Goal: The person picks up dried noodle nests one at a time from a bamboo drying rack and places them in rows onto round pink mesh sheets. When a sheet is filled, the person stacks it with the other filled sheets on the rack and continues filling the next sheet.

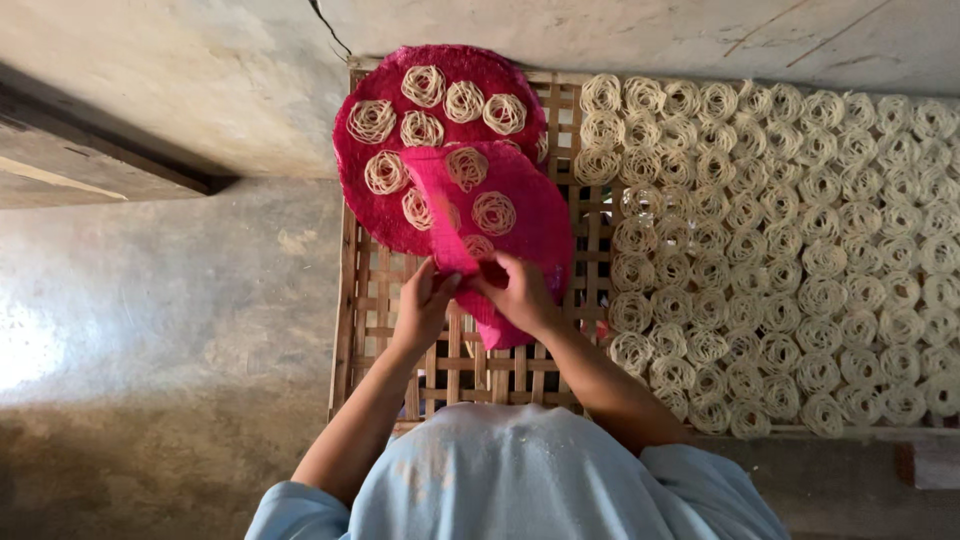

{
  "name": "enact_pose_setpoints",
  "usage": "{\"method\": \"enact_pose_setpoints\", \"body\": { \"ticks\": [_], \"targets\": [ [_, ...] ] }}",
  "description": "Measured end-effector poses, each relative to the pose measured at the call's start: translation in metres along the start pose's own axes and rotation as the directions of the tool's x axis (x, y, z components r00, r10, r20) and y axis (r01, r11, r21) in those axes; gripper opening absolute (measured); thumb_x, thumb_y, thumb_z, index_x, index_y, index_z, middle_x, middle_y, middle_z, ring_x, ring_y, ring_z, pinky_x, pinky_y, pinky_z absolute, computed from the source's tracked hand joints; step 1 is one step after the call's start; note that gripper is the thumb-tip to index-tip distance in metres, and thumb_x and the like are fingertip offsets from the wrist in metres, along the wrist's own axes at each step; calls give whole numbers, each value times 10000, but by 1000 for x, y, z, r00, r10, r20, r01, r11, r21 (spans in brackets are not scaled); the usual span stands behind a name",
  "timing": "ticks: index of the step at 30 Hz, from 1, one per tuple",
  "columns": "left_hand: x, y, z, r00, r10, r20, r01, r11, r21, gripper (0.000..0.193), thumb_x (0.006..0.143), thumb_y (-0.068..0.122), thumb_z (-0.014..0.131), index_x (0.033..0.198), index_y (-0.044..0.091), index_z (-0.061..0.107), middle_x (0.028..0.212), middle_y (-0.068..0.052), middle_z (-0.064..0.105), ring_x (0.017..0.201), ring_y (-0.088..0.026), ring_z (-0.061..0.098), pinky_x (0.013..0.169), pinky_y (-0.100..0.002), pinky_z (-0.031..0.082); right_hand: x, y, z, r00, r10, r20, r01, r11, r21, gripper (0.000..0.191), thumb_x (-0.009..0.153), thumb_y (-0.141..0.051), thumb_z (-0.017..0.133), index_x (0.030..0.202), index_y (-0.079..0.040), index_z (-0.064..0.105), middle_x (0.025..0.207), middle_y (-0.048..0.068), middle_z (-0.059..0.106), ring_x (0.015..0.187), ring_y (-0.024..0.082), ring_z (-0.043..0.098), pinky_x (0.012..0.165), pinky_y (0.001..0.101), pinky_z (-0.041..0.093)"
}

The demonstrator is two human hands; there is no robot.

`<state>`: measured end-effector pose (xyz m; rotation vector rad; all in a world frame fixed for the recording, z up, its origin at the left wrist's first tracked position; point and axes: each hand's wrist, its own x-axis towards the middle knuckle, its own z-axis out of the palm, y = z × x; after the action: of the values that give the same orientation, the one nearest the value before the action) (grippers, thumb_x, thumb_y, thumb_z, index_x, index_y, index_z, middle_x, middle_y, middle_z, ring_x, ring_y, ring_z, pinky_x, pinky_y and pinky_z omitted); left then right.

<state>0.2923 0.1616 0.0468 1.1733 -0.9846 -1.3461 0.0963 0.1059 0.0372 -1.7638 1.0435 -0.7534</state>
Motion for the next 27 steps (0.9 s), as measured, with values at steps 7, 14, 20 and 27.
{"method": "enact_pose_setpoints", "body": {
  "ticks": [7, 14, 20, 27],
  "targets": [
    [-14, 15, -11, 999, 13, 51, -11, 999, -43, 343, 1036, 23, 523, 1375, -27, 543, 1210, -105, 695, 1130, -156, 657, 1005, -321, 538, -6, 17, -57, 919, 369, 137, -332, 543, 771, 187, 934, -158, 711, 1074, -36, 736, 1017, 108, 777, 921, 200, 755, 848, 369, 634],
    [-17, 25, 2, 998, 13, 69, -10, 999, -36, 328, 1038, 24, 540, 1362, -29, 551, 1216, -108, 702, 1121, -152, 635, 1004, -327, 518, -9, -16, -14, 996, -64, 67, 53, 987, 149, 195, 928, -142, 736, 1070, -9, 727, 955, 97, 775, 780, 147, 746, 741, 310, 652],
    [-20, 47, -3, 998, -37, 50, 20, 955, 297, 273, 1035, 49, 552, 1296, -19, 596, 1139, -119, 754, 1052, -155, 683, 948, -329, 549, -5, 2, -25, 916, 353, 190, -371, 563, 739, 157, 980, -143, 678, 1060, -30, 753, 952, 116, 751, 812, 185, 707, 779, 333, 635],
    [-32, -6, -69, 976, -217, -32, 217, 976, -13, 309, 1046, 59, 503, 1343, -9, 558, 1259, -114, 687, 1177, -175, 663, 1051, -317, 541, 1, 44, -112, 807, 584, -86, -306, 538, 786, 270, 946, -248, 705, 1057, -5, 667, 1120, 134, 731, 1056, 228, 711, 913, 335, 619]
  ]
}}
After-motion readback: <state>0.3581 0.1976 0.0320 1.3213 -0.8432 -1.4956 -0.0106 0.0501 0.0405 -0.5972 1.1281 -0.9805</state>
